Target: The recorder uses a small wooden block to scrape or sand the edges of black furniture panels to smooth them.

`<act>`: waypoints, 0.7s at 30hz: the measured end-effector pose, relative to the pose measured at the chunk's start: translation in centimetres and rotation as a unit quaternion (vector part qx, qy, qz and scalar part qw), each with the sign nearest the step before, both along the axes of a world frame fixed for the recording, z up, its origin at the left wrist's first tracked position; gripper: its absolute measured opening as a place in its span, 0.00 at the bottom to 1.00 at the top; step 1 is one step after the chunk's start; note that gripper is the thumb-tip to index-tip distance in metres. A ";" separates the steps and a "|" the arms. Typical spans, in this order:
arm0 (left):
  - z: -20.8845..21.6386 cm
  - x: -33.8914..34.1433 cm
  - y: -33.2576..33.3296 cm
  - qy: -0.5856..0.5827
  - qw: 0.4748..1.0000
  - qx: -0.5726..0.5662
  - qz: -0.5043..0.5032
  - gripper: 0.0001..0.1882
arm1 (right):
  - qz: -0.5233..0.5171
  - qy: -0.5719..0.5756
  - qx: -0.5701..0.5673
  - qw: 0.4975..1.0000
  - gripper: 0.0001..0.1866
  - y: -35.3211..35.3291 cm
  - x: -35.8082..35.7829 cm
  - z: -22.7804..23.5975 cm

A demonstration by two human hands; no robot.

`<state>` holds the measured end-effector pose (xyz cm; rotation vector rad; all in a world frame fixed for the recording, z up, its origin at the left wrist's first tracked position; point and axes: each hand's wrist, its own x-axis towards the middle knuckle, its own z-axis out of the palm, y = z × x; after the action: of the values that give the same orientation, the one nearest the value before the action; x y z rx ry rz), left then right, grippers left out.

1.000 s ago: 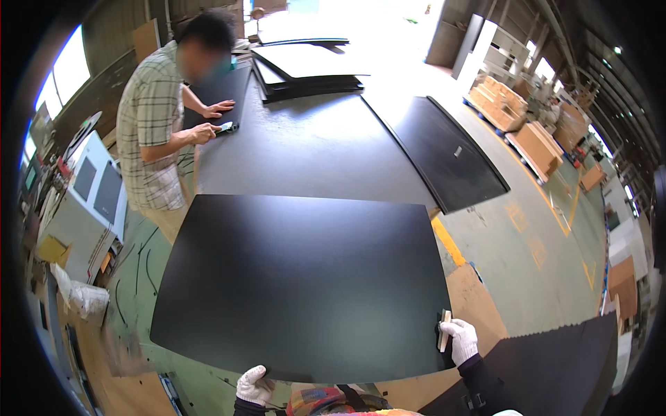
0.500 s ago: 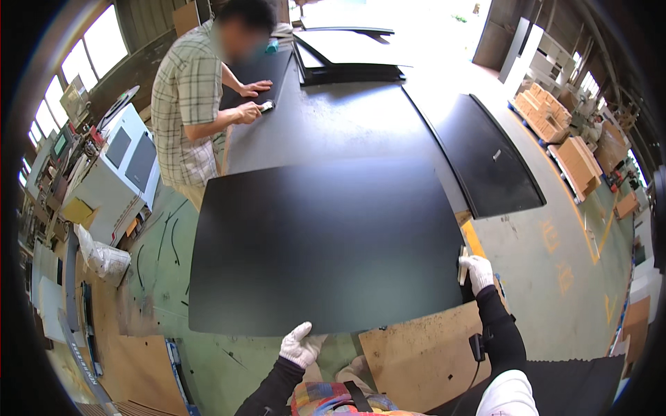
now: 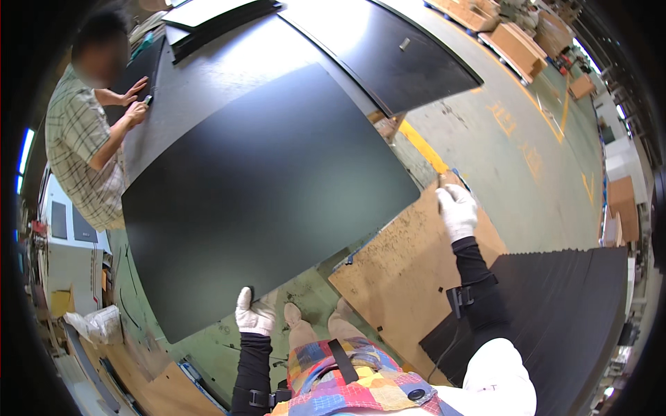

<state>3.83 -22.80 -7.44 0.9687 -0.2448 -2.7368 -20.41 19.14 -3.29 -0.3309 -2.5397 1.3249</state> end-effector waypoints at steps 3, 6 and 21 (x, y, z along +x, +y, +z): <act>-0.9 1.1 -0.9 0.014 0.999 -0.019 -0.024 0.11 | 0.064 0.071 0.123 0.988 0.11 -1.4 2.6 -1.6; -1.5 2.3 -1.3 0.023 0.997 -0.052 -0.048 0.13 | 0.061 0.082 0.187 0.977 0.10 -3.0 3.9 -2.1; -5.7 10.5 -3.2 0.012 0.994 -0.103 -0.047 0.20 | 0.148 0.172 0.233 0.946 0.11 -8.7 16.0 -5.3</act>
<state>14.32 -25.96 -13.14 0.8893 -0.5693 -2.7363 -4.39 10.45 -8.61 0.3569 -2.5486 0.7321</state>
